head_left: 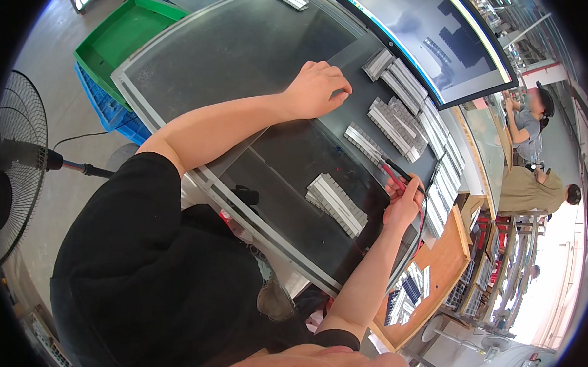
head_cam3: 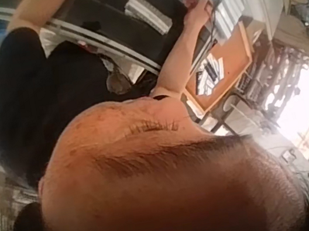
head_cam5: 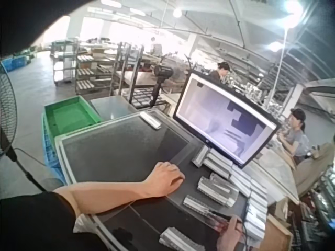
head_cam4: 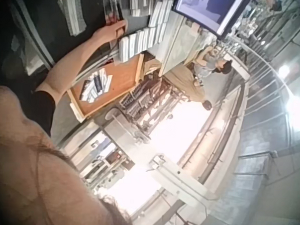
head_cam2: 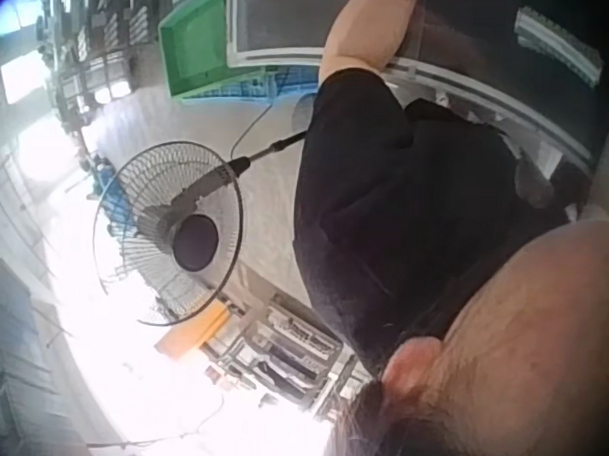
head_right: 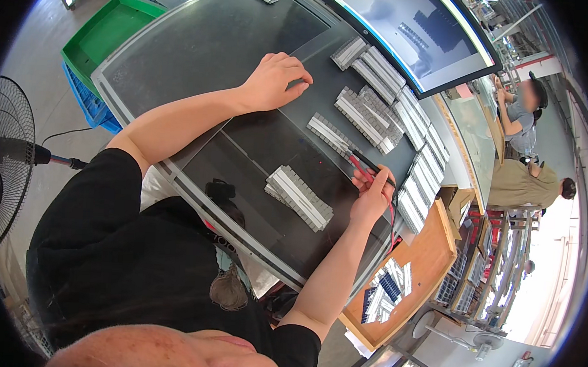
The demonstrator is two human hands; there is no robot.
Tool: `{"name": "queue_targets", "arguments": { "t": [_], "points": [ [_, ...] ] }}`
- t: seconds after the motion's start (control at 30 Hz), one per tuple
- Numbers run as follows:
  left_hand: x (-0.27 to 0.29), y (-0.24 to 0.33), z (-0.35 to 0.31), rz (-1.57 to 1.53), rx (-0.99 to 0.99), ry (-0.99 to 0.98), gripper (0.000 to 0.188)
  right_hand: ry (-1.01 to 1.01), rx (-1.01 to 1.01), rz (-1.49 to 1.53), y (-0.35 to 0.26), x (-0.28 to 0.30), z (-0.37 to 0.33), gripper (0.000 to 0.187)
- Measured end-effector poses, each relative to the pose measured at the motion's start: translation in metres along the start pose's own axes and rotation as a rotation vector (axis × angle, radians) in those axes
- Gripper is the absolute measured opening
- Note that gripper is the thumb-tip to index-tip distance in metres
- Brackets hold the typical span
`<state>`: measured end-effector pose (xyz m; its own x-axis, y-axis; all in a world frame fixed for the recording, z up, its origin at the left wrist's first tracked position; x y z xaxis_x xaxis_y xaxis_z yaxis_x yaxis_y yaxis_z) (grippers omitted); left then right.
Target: Testing individual solar cell strips with a probe and sorting them into a tray based on the results.
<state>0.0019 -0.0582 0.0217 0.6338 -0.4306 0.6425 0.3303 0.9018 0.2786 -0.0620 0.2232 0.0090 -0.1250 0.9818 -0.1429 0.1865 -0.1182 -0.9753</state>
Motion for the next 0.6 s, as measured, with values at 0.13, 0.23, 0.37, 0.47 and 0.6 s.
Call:
{"name": "queue_targets", "arguments": {
  "t": [0.13, 0.23, 0.37, 0.47, 0.6],
  "points": [
    [-0.001, 0.006, -0.001, -0.102, -0.088, -0.041, 0.015, -0.002, 0.0, -0.008, -0.001, 0.0, 0.0, 0.028],
    [-0.013, 0.026, -0.007, -0.2, -0.252, -0.179, 0.034, 0.014, 0.0, -0.004, -0.002, -0.001, -0.001, 0.028],
    [-0.027, 0.045, -0.013, -0.12, -0.376, -0.36, 0.042, 0.001, 0.002, 0.022, -0.001, -0.003, 0.001, 0.027],
    [-0.027, 0.045, -0.012, -0.074, -0.404, -0.42, 0.038, -0.028, 0.014, 0.09, -0.001, 0.002, 0.002, 0.026],
    [-0.021, 0.049, -0.011, 0.017, -0.502, -0.345, 0.033, 0.075, 0.018, 0.19, -0.004, 0.009, 0.003, 0.025]
  ]
}}
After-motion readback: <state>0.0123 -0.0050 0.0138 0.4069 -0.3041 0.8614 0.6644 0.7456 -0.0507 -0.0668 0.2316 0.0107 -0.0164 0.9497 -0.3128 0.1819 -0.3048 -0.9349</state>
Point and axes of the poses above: each hand's wrist, its own z-axis towards the middle knuckle, its own x-axis out of the back of the hand, y = z × x, the point moved 1 cm from there along z, towards the middle knuckle, and after that the axes turned 12 degrees about -x, right-handed, at the moved point
